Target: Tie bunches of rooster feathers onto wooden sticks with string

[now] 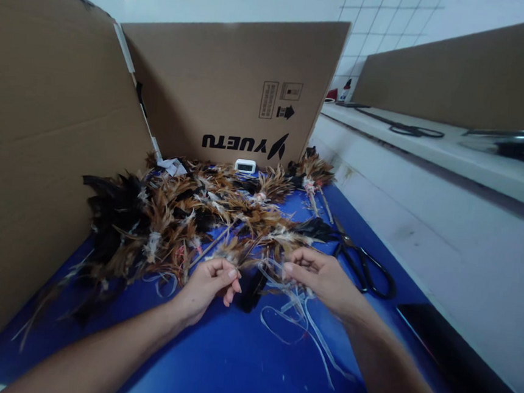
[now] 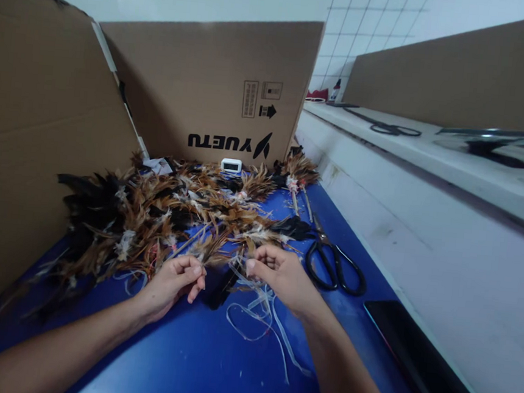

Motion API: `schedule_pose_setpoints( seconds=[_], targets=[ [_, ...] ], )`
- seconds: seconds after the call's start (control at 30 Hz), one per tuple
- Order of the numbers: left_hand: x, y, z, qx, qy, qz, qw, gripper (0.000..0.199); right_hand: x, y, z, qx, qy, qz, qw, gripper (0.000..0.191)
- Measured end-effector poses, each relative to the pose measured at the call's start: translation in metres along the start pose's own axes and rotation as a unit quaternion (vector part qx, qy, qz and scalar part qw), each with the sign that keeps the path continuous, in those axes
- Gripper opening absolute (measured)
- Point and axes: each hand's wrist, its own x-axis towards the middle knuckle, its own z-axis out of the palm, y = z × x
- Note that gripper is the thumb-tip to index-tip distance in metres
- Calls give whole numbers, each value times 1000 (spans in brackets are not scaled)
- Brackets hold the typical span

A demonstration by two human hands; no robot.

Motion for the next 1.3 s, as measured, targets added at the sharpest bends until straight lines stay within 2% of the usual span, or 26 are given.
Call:
schedule_pose_setpoints(
  seconds=[0.1,0.27,0.47,0.63,0.93,1.17,1.3],
  targets=[
    [-1,-1,2,13,-16,-1,1000,24,-1,-1,8,78,3,7,997,21],
    [-5,-5,3,43,-57,5,997,26,-1,7,29,141,3,2,990,25],
    [-6,-7,4,75,-75,10,994,27,-4,8,49,207,3,34,978,31],
    [-6,-6,5,78,-88,3,993,29,-8,5,52,196,-36,19,980,24],
    [-5,-8,4,74,-79,-15,994,30,-9,9,54,147,-28,-20,989,13],
    [-5,-7,5,78,-76,-18,994,31,-11,7,54,97,-24,-32,995,11],
    [-5,-7,4,87,-78,-15,993,32,-11,11,55,82,-39,-41,995,7]
  ],
)
